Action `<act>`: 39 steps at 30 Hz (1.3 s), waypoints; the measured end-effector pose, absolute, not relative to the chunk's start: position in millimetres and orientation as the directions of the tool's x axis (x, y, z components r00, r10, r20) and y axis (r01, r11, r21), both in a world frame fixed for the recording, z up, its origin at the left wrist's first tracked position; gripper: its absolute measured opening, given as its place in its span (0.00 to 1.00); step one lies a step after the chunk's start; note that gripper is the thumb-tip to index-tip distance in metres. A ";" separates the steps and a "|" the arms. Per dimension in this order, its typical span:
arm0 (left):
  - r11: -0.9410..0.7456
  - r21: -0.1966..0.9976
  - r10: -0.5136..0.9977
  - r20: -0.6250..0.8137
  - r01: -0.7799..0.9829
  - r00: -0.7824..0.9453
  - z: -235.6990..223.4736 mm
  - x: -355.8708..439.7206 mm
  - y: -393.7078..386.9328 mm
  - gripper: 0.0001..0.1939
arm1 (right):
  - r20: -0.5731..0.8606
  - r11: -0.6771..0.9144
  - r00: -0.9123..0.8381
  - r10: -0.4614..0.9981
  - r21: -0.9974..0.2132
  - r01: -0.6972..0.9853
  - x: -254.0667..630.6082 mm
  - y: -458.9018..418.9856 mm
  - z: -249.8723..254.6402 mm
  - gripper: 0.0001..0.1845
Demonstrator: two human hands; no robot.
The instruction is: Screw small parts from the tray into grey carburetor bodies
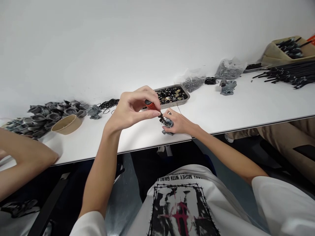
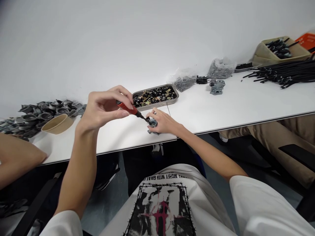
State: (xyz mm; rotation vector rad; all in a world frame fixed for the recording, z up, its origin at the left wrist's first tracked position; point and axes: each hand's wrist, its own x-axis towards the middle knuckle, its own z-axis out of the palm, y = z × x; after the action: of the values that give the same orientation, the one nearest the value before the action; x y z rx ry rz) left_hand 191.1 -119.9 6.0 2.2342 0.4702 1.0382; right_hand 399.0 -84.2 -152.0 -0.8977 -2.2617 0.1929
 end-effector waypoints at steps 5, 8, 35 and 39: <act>-0.695 0.715 0.607 0.530 0.074 0.592 6.8 189.6 -119.8 0.19 | 0.529 0.749 -0.537 0.657 -0.377 0.545 398.9 -83.2 -151.7 0.18; -0.699 0.710 0.587 0.503 0.083 0.634 9.1 189.4 -120.7 0.11 | 0.534 0.748 -0.532 0.657 -0.378 0.545 399.1 -82.2 -152.6 0.18; -0.699 0.714 0.611 0.576 0.029 0.544 -1.1 192.6 -110.5 0.14 | 0.507 0.740 -0.542 0.670 -0.396 0.544 399.4 -80.0 -153.8 0.18; -0.685 0.728 0.589 0.563 -0.012 0.580 -0.1 191.3 -109.3 0.12 | 0.500 0.735 -0.543 0.675 -0.398 0.548 399.7 -79.3 -154.8 0.18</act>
State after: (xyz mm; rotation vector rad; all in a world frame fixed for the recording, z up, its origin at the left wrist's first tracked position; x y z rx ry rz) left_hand 191.3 -109.3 -0.1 2.1054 0.4575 1.0927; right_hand 399.7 -79.3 -154.8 -0.9185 -2.2883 0.2556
